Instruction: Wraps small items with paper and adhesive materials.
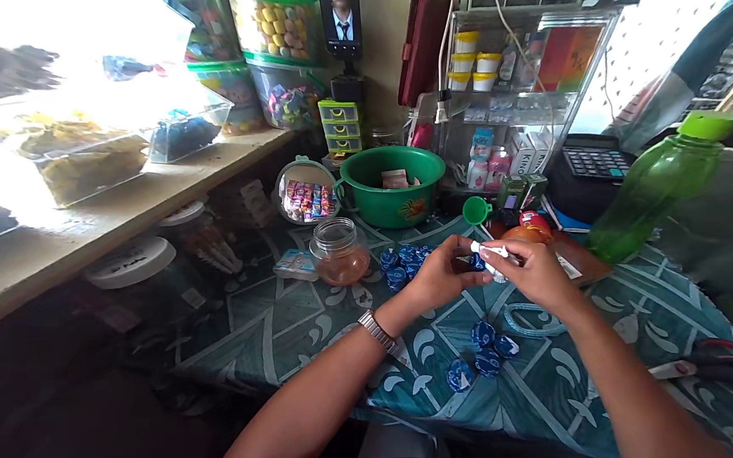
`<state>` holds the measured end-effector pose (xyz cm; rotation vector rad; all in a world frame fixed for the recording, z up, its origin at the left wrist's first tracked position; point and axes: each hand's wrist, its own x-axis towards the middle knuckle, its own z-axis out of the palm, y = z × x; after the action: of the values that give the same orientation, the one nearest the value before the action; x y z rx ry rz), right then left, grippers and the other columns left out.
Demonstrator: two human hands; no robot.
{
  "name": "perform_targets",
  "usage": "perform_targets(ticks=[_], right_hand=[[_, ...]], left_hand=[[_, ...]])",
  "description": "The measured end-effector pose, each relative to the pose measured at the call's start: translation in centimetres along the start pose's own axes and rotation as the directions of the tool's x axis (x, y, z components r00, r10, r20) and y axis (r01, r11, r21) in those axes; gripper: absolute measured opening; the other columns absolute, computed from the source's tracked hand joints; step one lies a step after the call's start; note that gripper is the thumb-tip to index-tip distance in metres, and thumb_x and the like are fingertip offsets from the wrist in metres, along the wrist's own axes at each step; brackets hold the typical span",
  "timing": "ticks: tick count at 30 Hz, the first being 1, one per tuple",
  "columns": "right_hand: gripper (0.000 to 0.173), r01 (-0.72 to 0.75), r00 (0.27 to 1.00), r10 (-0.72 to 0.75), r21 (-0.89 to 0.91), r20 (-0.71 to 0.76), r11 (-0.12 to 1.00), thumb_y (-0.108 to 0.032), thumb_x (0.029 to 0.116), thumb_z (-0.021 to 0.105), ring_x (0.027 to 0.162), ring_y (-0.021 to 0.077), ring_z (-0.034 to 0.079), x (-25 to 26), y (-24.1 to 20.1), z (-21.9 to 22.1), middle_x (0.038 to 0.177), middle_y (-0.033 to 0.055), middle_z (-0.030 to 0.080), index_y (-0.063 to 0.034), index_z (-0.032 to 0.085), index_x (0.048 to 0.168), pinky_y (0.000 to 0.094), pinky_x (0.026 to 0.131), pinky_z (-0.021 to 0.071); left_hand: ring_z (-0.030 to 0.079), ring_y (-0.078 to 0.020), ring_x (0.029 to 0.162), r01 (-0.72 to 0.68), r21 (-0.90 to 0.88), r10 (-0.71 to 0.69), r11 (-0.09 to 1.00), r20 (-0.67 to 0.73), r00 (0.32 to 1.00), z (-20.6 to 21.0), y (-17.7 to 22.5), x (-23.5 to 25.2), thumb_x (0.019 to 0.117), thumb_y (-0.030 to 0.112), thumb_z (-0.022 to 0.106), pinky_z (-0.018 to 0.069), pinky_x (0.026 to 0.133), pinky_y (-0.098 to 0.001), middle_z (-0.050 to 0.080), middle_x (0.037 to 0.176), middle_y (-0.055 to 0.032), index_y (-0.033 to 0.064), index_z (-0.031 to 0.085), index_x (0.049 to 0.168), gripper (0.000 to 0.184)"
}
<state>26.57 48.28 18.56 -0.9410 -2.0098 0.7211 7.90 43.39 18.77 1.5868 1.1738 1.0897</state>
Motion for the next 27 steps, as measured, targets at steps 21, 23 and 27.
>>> perform_targets(ticks=[21, 23, 27], right_hand=[[0.033, 0.020, 0.992, -0.011, -0.075, 0.129, 0.997, -0.023, 0.0998, 0.067, 0.094, 0.0160, 0.068, -0.2, -0.5, 0.3, 0.111, 0.0143, 0.071, 0.0001, 0.071, 0.122, 0.0330, 0.086, 0.0557], [0.028, 0.091, 0.993, -0.082, -0.104, 0.088, 0.990, -0.018, 0.0951, 0.073, 0.098, 0.0200, 0.068, -0.4, -0.3, 0.7, 0.111, 0.0158, 0.071, 0.0002, 0.074, 0.116, 0.0361, 0.089, 0.0546], [0.013, 0.302, 0.953, -0.303, -0.079, 0.006, 0.950, -0.007, 0.0860, 0.078, 0.093, 0.0139, 0.069, -0.5, 0.1, 1.0, 0.103, 0.0121, 0.073, -0.0022, 0.079, 0.099, 0.0261, 0.081, 0.0571]], left_hand=[[0.073, -0.0183, 0.090, -0.150, 0.184, 0.165, 0.971, -0.072, 0.984, 0.0, -0.3, 0.2, 0.0858, -0.005, 0.076, 0.0602, 0.086, -0.0331, 0.069, 0.108, -0.0179, 0.0030, 0.017, 0.159, 0.094], [0.073, -0.0171, 0.086, -0.151, 0.194, 0.166, 0.969, -0.065, 0.984, 0.0, -0.6, 0.2, 0.0858, -0.006, 0.075, 0.0608, 0.084, -0.0325, 0.070, 0.102, -0.0161, 0.0029, 0.016, 0.159, 0.095], [0.072, -0.0171, 0.085, -0.198, 0.251, 0.216, 0.948, -0.046, 0.975, 0.2, -1.0, 0.3, 0.0870, -0.004, 0.074, 0.0596, 0.083, -0.0328, 0.070, 0.100, -0.0160, 0.0005, 0.020, 0.158, 0.090]])
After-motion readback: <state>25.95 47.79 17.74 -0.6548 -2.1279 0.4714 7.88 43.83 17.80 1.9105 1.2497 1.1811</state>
